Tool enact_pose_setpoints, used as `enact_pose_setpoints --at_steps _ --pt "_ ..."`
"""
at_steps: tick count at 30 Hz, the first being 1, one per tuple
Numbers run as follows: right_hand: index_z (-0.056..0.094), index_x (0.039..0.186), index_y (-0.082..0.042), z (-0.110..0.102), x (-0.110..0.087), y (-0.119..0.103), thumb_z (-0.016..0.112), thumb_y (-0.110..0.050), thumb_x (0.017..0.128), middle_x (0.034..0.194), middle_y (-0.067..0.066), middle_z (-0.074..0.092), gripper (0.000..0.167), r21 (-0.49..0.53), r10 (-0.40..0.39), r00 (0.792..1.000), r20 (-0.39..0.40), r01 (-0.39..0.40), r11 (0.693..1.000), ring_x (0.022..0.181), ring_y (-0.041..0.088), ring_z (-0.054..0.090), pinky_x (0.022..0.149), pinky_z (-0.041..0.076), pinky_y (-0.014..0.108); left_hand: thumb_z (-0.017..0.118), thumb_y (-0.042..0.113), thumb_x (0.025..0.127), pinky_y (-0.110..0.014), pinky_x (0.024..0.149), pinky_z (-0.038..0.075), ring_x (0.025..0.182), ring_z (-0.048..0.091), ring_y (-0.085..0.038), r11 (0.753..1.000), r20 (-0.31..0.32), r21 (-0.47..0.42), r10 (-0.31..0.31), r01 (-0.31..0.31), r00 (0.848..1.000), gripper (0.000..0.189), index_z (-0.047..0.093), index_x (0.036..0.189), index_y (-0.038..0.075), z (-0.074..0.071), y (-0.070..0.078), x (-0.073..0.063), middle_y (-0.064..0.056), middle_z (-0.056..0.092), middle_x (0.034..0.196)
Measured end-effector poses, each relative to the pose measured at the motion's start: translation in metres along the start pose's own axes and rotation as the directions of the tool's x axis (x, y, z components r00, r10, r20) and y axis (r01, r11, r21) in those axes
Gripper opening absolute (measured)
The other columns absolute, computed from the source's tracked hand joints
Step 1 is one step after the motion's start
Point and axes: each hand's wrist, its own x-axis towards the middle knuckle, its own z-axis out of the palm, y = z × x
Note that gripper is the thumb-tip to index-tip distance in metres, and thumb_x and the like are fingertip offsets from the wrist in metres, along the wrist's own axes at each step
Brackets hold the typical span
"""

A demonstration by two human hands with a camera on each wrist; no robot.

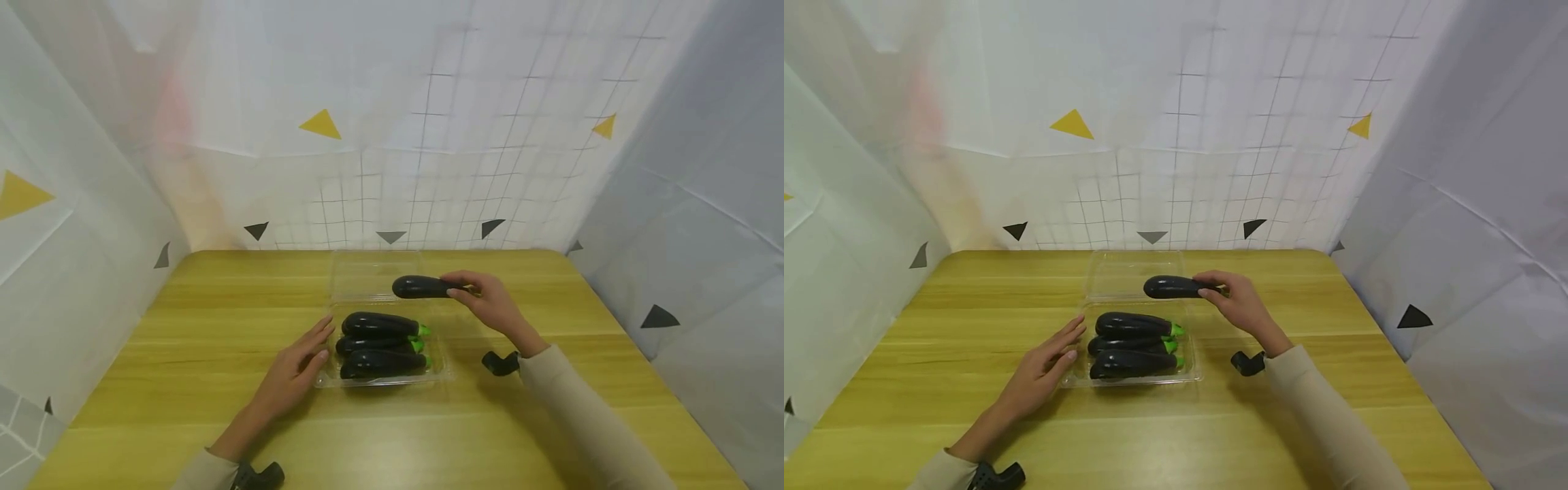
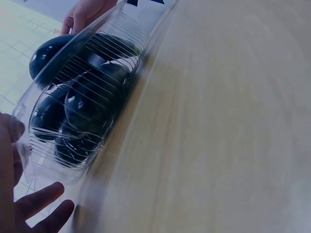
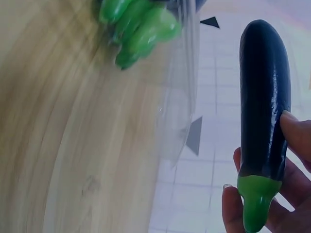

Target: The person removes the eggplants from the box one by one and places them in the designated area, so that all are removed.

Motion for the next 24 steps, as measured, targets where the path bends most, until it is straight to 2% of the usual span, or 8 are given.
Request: enact_pose_setpoints --at_steps 7,12,24 --pt "0.071 0.134 -0.008 -0.005 0.005 0.017 0.069 -0.014 0.103 0.133 0.011 0.068 0.031 -0.011 0.035 0.999 -0.007 -0.035 0.999 0.123 0.034 0.061 0.1 0.049 0.058 0.057 0.015 0.109 -0.027 0.118 0.025 0.148 0.037 -0.026 1.0 -0.004 -0.01 -0.001 0.001 1.0 0.048 0.05 0.156 0.014 0.001 0.0 0.0 -0.005 0.04 0.164" --pt "0.071 0.132 -0.004 -0.007 0.009 0.027 0.068 -0.009 0.102 0.131 0.014 0.068 0.03 -0.011 0.044 0.999 -0.021 -0.044 0.999 0.119 0.035 0.063 0.096 0.052 0.056 0.056 0.016 0.109 -0.027 0.118 0.024 0.148 0.037 -0.026 1.0 -0.007 -0.006 0.001 -0.001 1.0 0.048 0.05 0.156 0.014 0.0 0.001 0.0 -0.005 0.04 0.163" --pt "0.071 0.131 -0.004 -0.019 0.02 0.04 0.068 -0.007 0.102 0.131 0.017 0.068 0.029 -0.098 0.07 0.996 -0.056 -0.075 0.992 0.12 0.038 0.062 0.095 0.051 0.058 0.057 0.015 0.108 -0.025 0.118 0.024 0.148 0.038 -0.026 1.0 -0.016 -0.009 0.005 -0.005 1.0 0.048 0.051 0.155 0.012 -0.001 0.004 0.0 -0.005 0.04 0.163"
